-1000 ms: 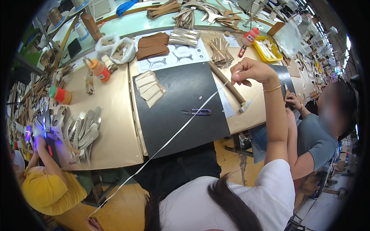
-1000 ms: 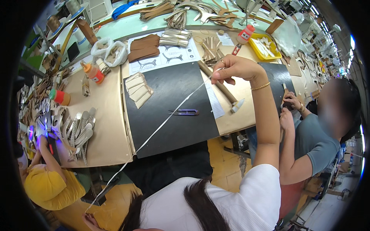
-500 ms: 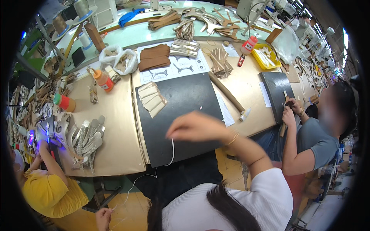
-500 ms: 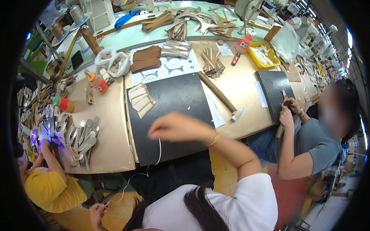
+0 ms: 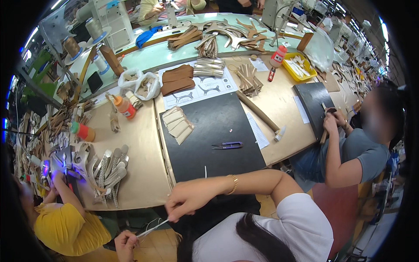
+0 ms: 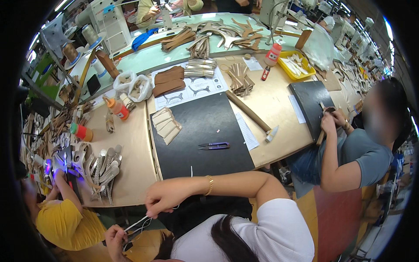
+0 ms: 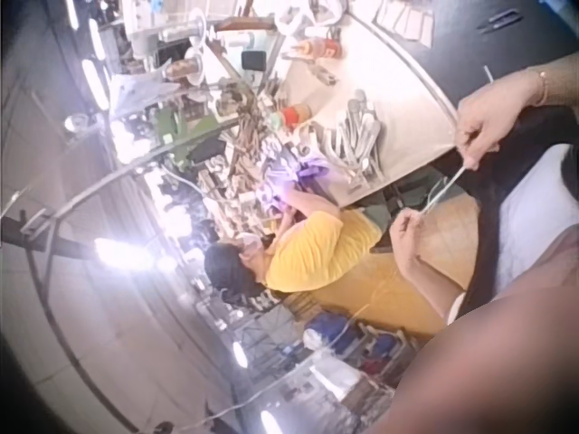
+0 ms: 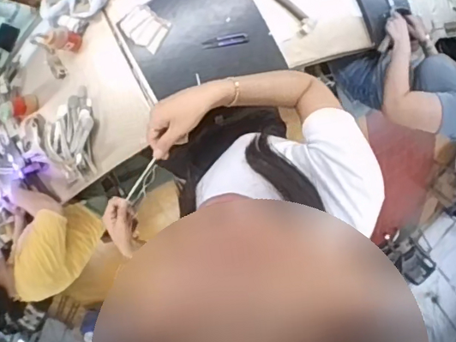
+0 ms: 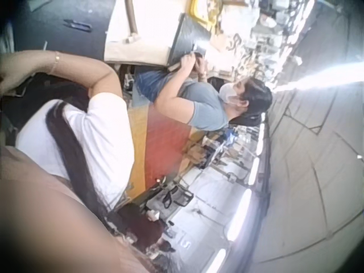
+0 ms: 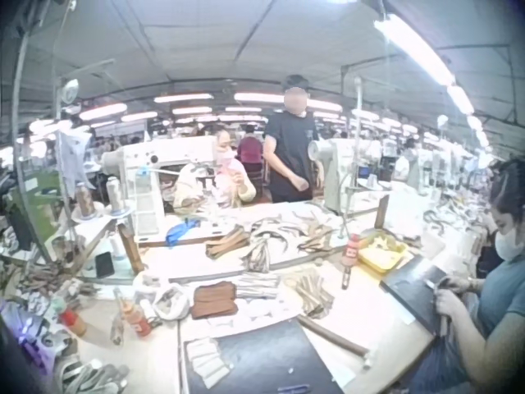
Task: The person repeatedly picks small beige rectangular pieces and white strips from a table, folds and attaches them by hand, and stacks the finished units. The person also handles a rubber band and a white cord, then uses a small tool to trim or adjust the pieces.
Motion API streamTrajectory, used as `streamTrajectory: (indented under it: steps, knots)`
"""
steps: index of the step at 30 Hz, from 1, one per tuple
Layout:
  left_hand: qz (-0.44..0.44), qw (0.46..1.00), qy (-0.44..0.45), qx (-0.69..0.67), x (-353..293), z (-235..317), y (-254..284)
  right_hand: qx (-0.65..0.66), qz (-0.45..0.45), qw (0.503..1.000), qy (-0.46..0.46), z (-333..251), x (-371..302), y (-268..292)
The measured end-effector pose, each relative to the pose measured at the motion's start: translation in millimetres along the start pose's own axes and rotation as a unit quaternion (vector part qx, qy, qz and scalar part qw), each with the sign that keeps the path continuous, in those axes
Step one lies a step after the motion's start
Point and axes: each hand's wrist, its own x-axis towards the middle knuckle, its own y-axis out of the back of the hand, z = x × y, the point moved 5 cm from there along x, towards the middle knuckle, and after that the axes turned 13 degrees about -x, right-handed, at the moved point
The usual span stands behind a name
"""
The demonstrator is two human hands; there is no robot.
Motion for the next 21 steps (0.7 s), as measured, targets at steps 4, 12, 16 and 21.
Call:
streamTrajectory:
  steps: [4, 12, 16, 21]
  knots:
    - [0.054, 0.998, 0.026, -0.032, 4.0, -75.3, 66.8, 0.008, 0.015, 0.998, -0.055, -7.0, -55.1, 35.2]
    - [0.180, 0.973, 0.147, -0.012, -35.3, -201.0, 147.7, 0.040, 0.153, 0.972, -0.175, -27.7, -166.6, 89.8]
    - [0.220, 0.957, 0.186, 0.036, -48.2, -228.5, 167.1, 0.055, 0.228, 0.957, -0.172, -25.5, -208.0, 110.8]
    - [0.292, 0.929, 0.208, 0.092, -73.7, -235.8, 184.7, -0.009, 0.275, 0.938, -0.213, -17.5, -241.8, 138.1]
